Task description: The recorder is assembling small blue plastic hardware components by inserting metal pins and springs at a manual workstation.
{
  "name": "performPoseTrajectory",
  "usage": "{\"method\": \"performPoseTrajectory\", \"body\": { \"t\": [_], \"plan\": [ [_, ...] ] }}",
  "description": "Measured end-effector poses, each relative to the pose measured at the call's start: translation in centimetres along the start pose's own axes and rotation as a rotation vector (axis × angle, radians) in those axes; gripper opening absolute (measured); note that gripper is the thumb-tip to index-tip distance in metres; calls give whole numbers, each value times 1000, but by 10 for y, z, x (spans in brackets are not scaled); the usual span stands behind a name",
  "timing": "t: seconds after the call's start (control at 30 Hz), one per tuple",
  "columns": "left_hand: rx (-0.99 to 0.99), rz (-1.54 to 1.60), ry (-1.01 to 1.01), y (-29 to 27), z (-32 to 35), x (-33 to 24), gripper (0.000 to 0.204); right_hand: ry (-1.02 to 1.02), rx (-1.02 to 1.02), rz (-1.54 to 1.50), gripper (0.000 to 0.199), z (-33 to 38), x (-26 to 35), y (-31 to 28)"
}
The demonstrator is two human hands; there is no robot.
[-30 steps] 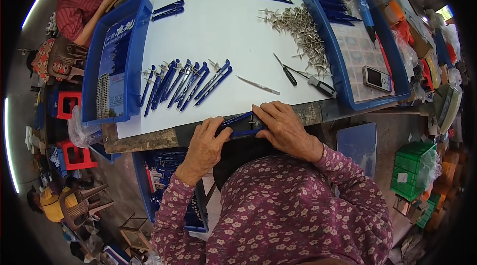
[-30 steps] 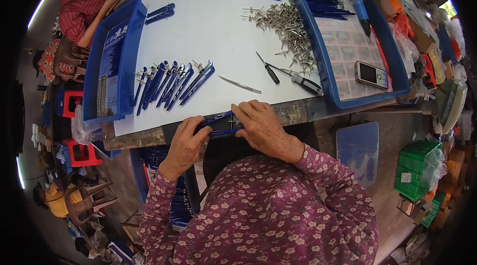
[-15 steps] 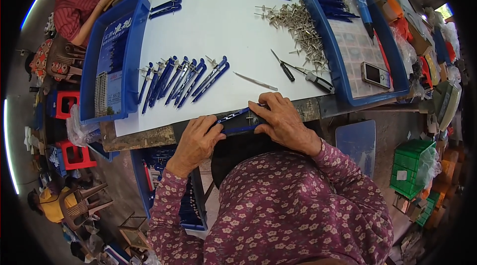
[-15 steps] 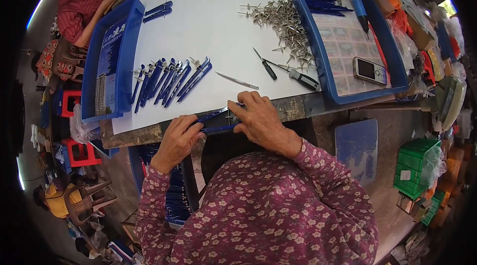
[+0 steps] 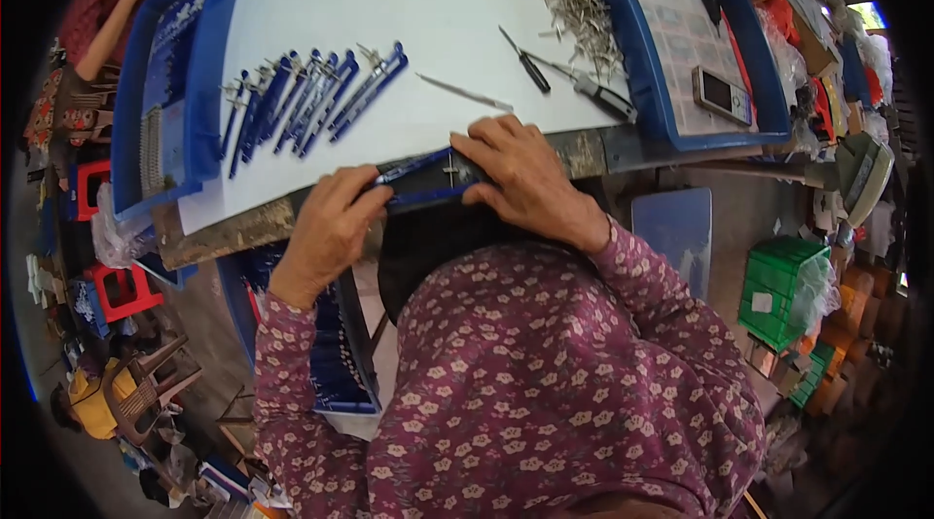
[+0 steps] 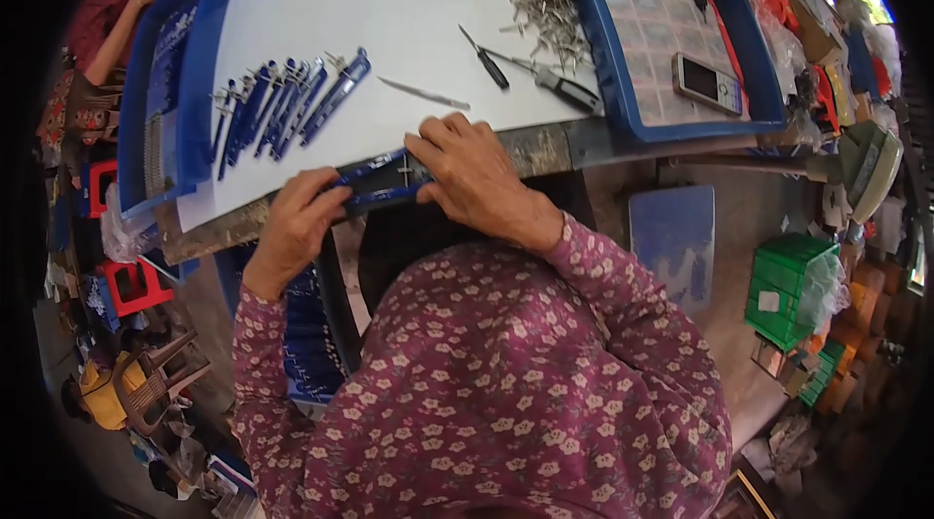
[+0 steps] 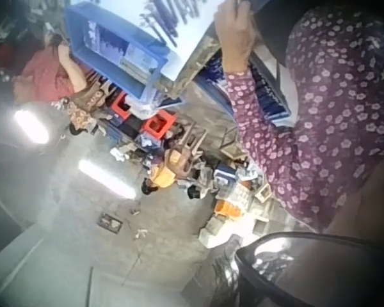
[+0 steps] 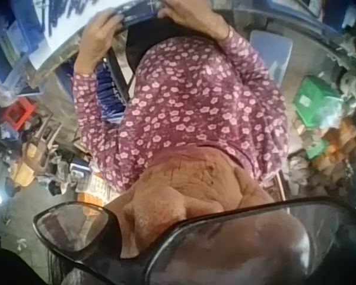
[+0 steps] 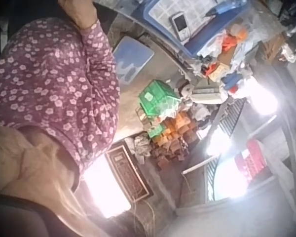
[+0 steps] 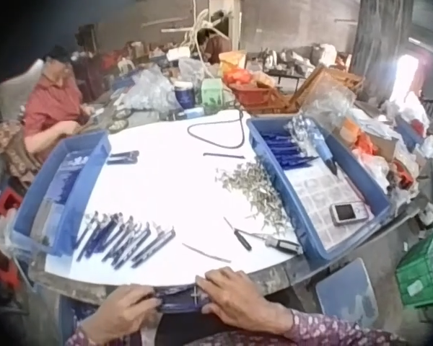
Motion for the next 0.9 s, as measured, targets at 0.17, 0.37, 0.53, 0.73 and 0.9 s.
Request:
{"method": "performPoseTrajectory", "body": {
  "t": [0.17,0.37,0.53,0.73,0.9],
  "plan": [
    [-54,-63,102,0,-2,-4,26,-43,-49,-12,56,-1,-1,-1],
    [-103,-118,187,4,0,-3,26,-32,-34,-12,57,2,0,3],
    [-154,-123,191,4,1,-6,21,-52,-55,-13,58,5,0,4],
    [-215,-83,187,5,9,4,18,-122,-2,37,62,1,8,10],
    [-289,-87,140,-13,21,16,20,-181,21,141,63,-8,26,29]
  ]
}}
Point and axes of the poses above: each hand's wrist, its own z-axis away from the middle knuckle, its own y-axis out of the palm, x = y × z, the point moved 9 cm from there along -z, towards the middle knuckle, and after that the axes turned 12 degrees about -x, right-handed, at the moved point
